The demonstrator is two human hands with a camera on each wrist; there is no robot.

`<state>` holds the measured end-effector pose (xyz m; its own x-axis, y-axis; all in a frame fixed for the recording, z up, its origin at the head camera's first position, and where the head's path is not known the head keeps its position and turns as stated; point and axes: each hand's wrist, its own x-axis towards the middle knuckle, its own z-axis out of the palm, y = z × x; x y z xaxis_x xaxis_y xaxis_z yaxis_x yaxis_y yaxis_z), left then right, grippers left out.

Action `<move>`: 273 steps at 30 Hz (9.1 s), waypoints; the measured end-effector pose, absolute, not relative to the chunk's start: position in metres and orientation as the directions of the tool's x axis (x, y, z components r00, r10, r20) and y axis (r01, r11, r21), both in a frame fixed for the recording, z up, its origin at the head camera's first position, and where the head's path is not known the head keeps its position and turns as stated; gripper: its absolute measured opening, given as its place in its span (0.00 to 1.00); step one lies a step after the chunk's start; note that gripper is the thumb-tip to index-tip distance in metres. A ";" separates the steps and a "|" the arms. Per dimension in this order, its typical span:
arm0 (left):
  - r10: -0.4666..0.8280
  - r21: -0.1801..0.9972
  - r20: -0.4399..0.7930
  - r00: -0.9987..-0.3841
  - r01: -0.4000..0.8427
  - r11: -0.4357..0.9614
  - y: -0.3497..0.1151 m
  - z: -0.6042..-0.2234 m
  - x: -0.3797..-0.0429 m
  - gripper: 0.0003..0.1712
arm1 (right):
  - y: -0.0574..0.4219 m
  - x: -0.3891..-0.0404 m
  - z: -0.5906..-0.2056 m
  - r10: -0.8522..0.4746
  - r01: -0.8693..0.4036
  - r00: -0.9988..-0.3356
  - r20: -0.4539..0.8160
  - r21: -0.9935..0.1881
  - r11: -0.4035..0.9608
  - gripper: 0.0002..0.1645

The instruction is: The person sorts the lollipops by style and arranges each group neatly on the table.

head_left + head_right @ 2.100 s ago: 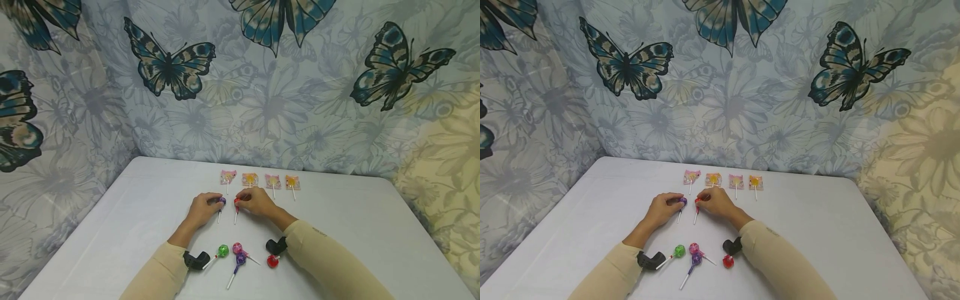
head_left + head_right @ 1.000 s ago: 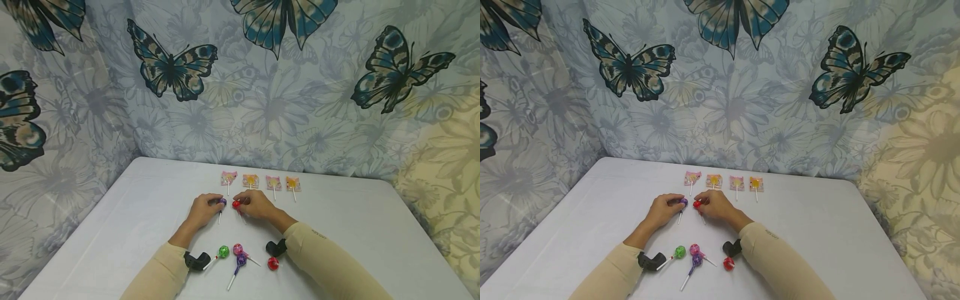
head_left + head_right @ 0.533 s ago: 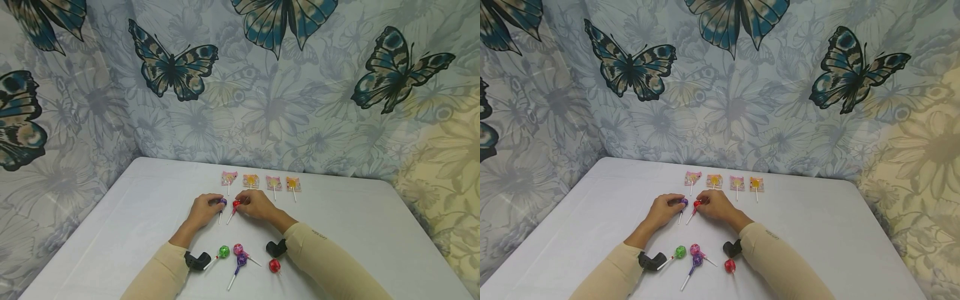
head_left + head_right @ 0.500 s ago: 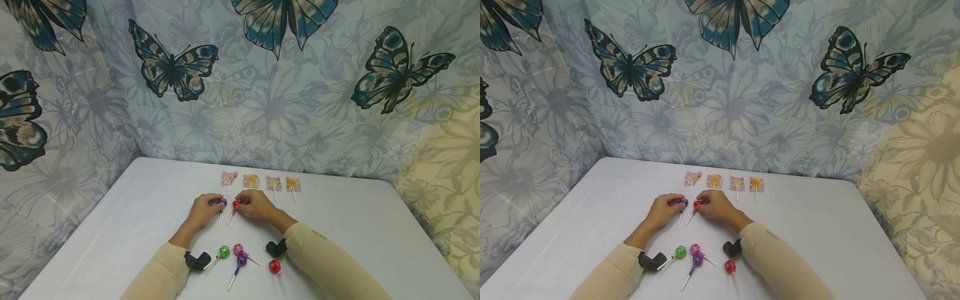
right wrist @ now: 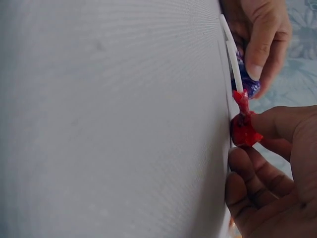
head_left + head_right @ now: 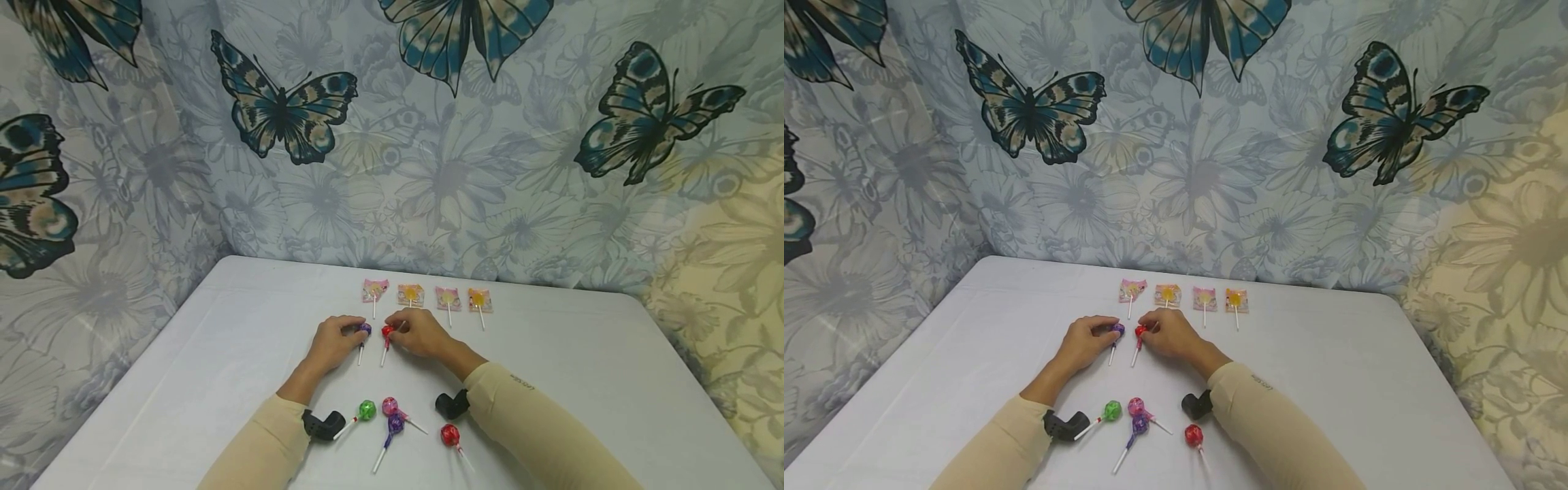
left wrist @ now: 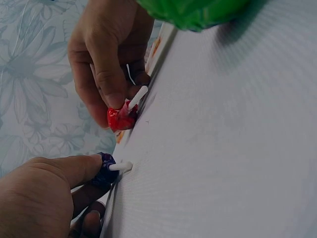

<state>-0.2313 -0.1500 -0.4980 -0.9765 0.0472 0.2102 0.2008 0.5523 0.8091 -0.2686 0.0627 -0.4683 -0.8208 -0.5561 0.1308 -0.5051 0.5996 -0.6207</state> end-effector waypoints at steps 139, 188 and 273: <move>0.023 0.812 0.186 -0.982 0.167 0.559 -0.148 -0.497 -0.231 0.16 | 0.161 -0.108 -0.468 -0.524 -0.684 -0.696 0.490 -0.675 0.277 0.16; 0.002 0.815 0.173 -0.985 0.144 0.561 -0.146 -0.499 -0.229 0.16 | 0.142 -0.145 -0.373 -0.343 -0.851 -0.510 0.789 -0.521 0.067 0.26; 0.008 0.810 0.183 -0.983 0.156 0.565 -0.145 -0.499 -0.226 0.16 | 0.098 -0.234 -0.492 -0.185 -0.320 -0.947 0.261 -0.739 0.593 0.12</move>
